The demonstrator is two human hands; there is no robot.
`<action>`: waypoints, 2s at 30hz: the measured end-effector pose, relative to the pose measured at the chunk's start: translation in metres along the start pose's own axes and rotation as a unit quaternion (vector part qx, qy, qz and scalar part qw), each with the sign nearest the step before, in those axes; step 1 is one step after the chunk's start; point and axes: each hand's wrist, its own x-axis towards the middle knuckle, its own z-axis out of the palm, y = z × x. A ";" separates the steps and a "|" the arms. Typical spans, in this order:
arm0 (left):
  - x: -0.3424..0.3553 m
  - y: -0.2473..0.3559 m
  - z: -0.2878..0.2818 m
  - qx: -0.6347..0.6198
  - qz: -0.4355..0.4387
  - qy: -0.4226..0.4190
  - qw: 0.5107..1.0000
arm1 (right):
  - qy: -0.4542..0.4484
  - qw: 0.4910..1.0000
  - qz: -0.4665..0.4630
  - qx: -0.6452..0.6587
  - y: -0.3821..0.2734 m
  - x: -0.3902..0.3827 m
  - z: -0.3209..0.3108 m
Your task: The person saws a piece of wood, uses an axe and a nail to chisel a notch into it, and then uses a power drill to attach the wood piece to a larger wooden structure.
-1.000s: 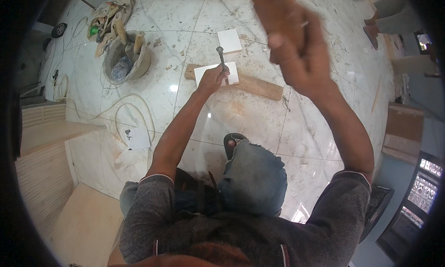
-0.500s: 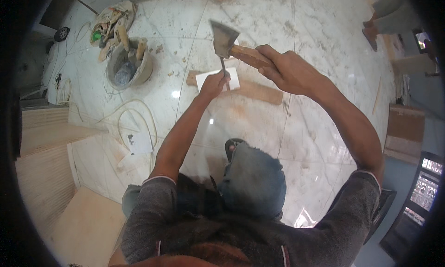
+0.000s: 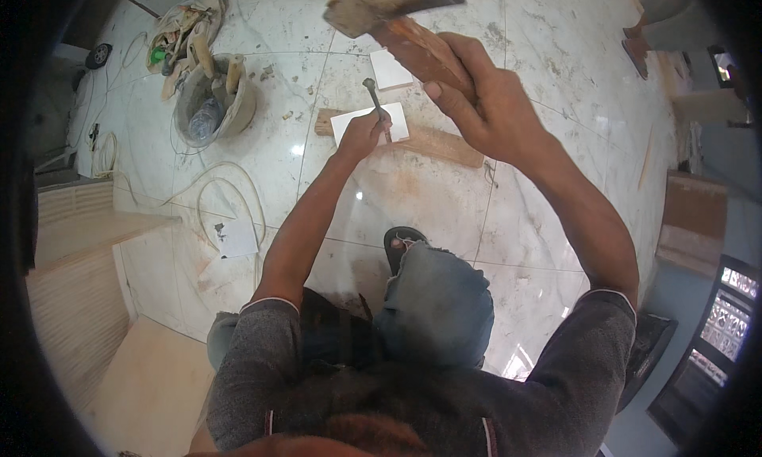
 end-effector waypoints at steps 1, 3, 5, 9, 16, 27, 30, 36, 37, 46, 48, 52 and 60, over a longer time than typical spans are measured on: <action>-0.005 -0.002 0.005 0.002 0.007 -0.003 1.000 | -0.003 1.000 0.024 -0.003 0.010 -0.002 0.009; -0.011 -0.012 0.002 0.024 0.031 0.006 0.999 | -0.159 0.981 0.083 -0.072 0.032 -0.001 0.022; -0.010 -0.018 0.001 0.021 0.035 0.023 0.999 | -0.195 0.973 0.099 -0.077 0.053 -0.009 0.022; -0.015 -0.020 0.016 -0.031 0.028 0.071 0.997 | -0.070 0.948 0.254 0.180 0.084 -0.072 0.080; -0.029 0.008 -0.027 -0.321 -0.088 0.177 0.926 | -0.100 0.853 0.357 0.366 0.142 -0.123 0.195; -0.063 0.053 -0.098 -0.575 -0.164 0.293 0.746 | -0.142 0.979 0.142 0.036 0.137 -0.027 0.250; -0.071 0.055 -0.099 -0.603 -0.189 0.287 0.720 | -0.019 0.997 0.072 0.008 0.136 -0.015 0.228; -0.068 0.057 -0.081 -0.710 -0.167 0.148 0.668 | -0.026 0.879 0.024 0.476 0.105 0.038 0.194; -0.065 0.070 -0.077 -0.704 -0.198 0.166 0.662 | -0.051 0.856 0.033 0.514 0.099 0.039 0.193; -0.101 0.086 -0.104 -0.664 -0.196 -0.008 0.722 | -0.152 0.926 -0.156 0.309 0.030 0.050 0.191; -0.111 0.071 -0.108 -0.729 -0.134 -0.086 0.666 | -0.197 0.928 -0.116 0.295 0.020 0.040 0.188; -0.118 0.093 -0.094 -0.637 -0.151 -0.039 0.755 | -0.204 0.946 -0.082 0.239 0.024 0.034 0.185; -0.127 0.125 -0.133 -0.732 -0.159 -0.048 0.661 | -0.062 0.984 -0.140 0.095 0.047 0.038 0.156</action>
